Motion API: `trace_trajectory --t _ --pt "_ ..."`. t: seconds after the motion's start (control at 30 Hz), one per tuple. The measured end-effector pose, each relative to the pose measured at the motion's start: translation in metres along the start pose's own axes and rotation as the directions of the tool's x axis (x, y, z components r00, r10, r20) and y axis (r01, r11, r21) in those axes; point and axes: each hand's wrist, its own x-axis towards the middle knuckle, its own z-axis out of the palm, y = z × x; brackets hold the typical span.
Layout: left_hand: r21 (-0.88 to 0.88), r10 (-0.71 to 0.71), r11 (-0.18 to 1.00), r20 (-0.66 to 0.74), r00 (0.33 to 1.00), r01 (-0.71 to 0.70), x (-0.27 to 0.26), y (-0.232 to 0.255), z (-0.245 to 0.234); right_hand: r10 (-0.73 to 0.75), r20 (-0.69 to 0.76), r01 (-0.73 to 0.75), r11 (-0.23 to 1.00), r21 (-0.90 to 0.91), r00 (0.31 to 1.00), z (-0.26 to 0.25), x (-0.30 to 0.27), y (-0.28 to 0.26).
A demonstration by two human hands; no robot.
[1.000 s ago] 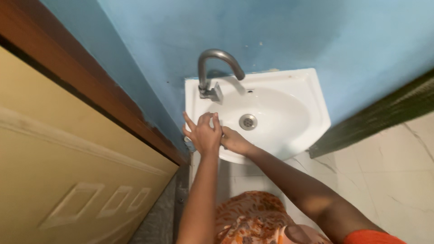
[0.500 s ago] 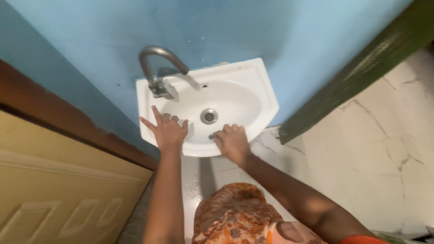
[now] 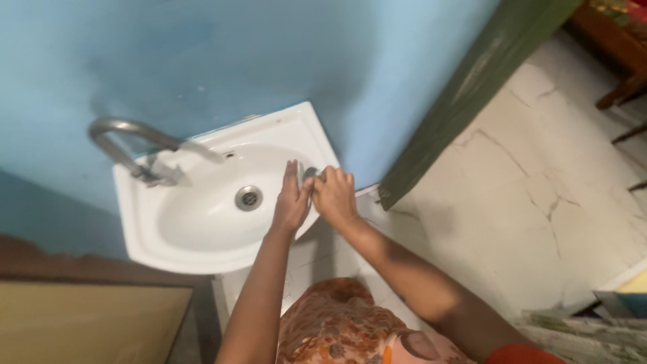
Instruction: The person cleans a small corner sink and its faucet with a dark cloth and a scrubber, wiping the basin, the rim, and the metal fixtures before rinsing the sink with water.
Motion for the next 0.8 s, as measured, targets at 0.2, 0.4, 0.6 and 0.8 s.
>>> trace_trajectory --t 0.2,0.4,0.6,0.8 --pt "0.005 -0.136 0.991 0.059 0.989 0.136 0.044 0.031 0.044 0.055 0.037 -0.056 0.998 0.021 0.998 -0.009 0.004 0.026" --pt "0.333 0.050 0.943 -0.057 0.997 -0.028 0.090 0.008 0.055 -0.006 0.131 -0.022 0.978 0.208 0.991 0.019 0.038 0.057" --pt "0.537 -0.027 0.844 0.002 1.000 0.022 0.124 -0.002 0.038 -0.133 0.267 0.084 0.978 0.189 0.955 0.029 0.072 0.069" --pt "0.573 -0.146 0.817 0.106 0.984 0.059 0.135 0.013 0.009 -0.162 0.454 0.140 0.987 0.082 0.876 0.032 0.104 0.063"
